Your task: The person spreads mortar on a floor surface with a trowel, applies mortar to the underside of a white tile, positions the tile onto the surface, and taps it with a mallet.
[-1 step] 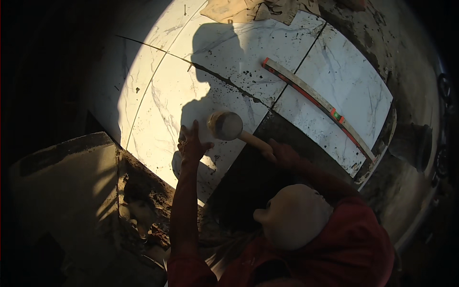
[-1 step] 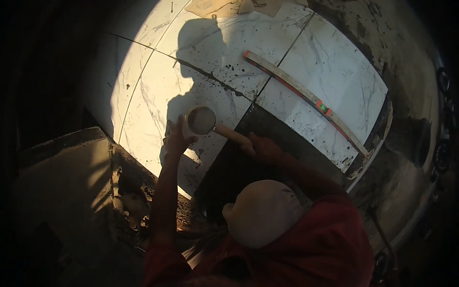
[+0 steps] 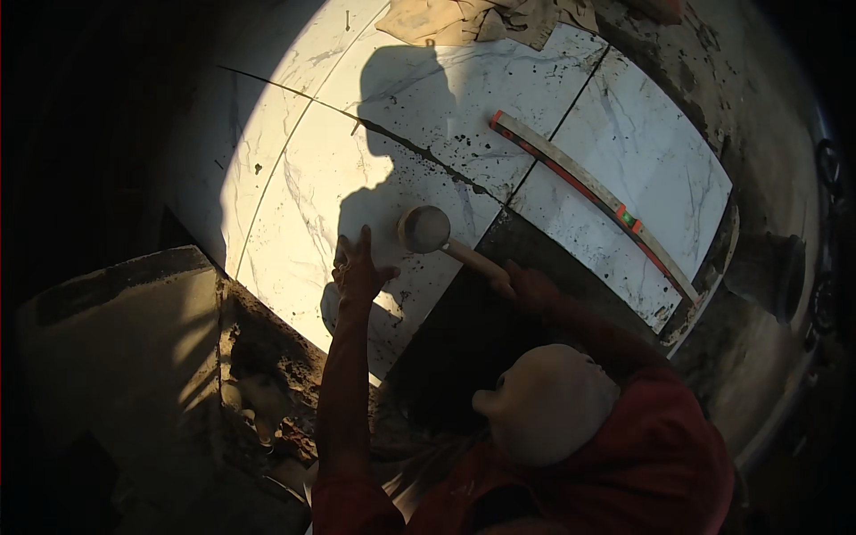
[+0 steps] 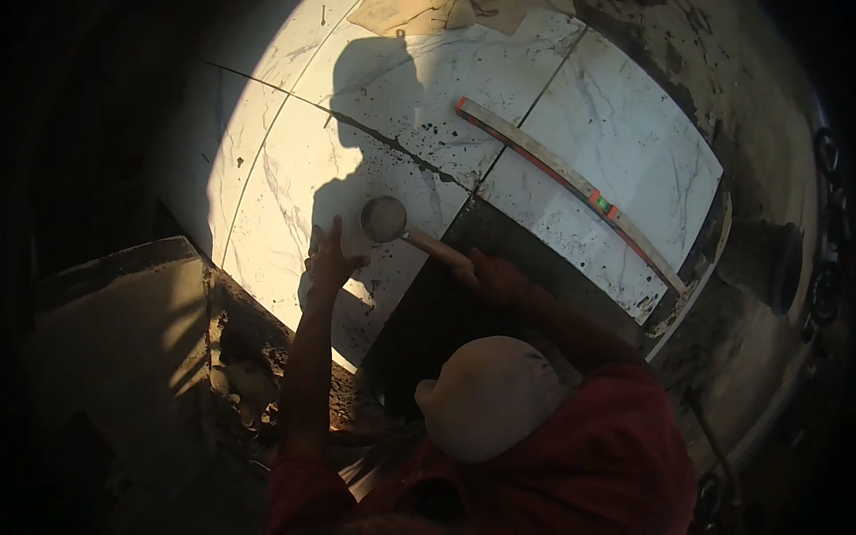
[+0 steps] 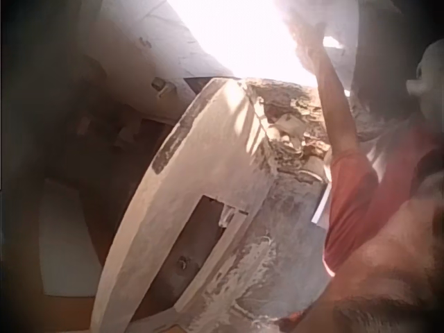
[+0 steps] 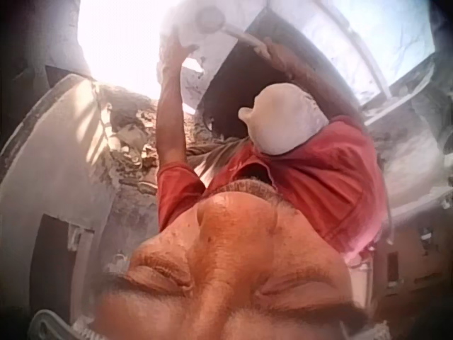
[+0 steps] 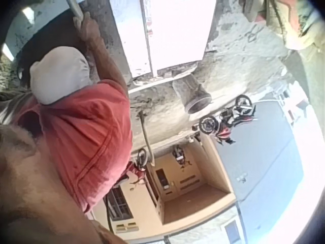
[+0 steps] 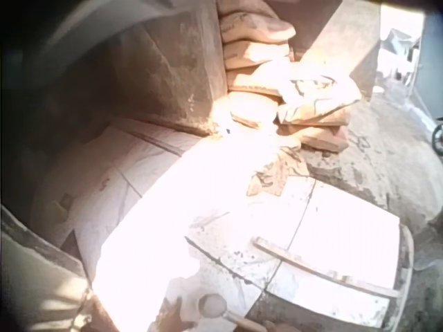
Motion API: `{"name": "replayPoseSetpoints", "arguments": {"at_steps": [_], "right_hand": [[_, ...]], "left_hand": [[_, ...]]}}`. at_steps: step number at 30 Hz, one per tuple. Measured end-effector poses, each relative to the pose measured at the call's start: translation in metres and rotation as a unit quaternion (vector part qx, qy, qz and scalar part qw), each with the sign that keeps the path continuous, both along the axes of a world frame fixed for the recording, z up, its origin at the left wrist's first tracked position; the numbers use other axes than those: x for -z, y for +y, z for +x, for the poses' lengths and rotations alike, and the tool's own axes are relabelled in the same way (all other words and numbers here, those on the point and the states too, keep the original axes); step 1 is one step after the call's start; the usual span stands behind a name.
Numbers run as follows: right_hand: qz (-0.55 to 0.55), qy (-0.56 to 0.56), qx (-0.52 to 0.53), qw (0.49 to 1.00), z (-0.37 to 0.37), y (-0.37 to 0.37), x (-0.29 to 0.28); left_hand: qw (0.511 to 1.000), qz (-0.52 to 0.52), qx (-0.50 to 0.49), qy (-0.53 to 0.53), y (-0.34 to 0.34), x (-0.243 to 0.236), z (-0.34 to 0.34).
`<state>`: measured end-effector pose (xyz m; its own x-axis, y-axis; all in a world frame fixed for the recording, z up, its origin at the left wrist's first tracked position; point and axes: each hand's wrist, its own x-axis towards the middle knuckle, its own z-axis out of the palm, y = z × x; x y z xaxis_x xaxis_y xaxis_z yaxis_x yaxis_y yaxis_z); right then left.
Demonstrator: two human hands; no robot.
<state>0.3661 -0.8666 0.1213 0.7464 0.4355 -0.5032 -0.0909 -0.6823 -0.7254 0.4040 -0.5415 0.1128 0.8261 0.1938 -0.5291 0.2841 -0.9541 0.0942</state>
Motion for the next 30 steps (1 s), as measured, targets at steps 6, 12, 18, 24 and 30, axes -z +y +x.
{"name": "replayPoseSetpoints", "arguments": {"at_steps": [6, 12, 18, 24, 30], "right_hand": [[0.066, -0.087, -0.024, 0.994, -0.005, 0.002, -0.011], [0.001, -0.066, -0.065, 0.996, -0.006, 0.0, -0.016], [-0.028, 0.022, -0.019, 0.999, -0.018, 0.007, 0.009], [0.039, -0.03, 0.011, 0.999, -0.01, 0.016, -0.005], [0.058, -0.005, 0.055, 0.997, 0.02, 0.05, -0.024]], "left_hand": [[1.0, 0.004, -0.008, -0.001, 0.0, 0.001, 0.002], [1.0, 0.03, 0.004, 0.01, 0.001, 0.0, -0.002], [1.0, 0.014, -0.01, 0.016, -0.001, -0.001, 0.006], [0.999, 0.032, 0.004, 0.004, 0.003, -0.001, 0.0], [1.0, 0.028, -0.009, -0.005, 0.003, -0.001, 0.001]]}}
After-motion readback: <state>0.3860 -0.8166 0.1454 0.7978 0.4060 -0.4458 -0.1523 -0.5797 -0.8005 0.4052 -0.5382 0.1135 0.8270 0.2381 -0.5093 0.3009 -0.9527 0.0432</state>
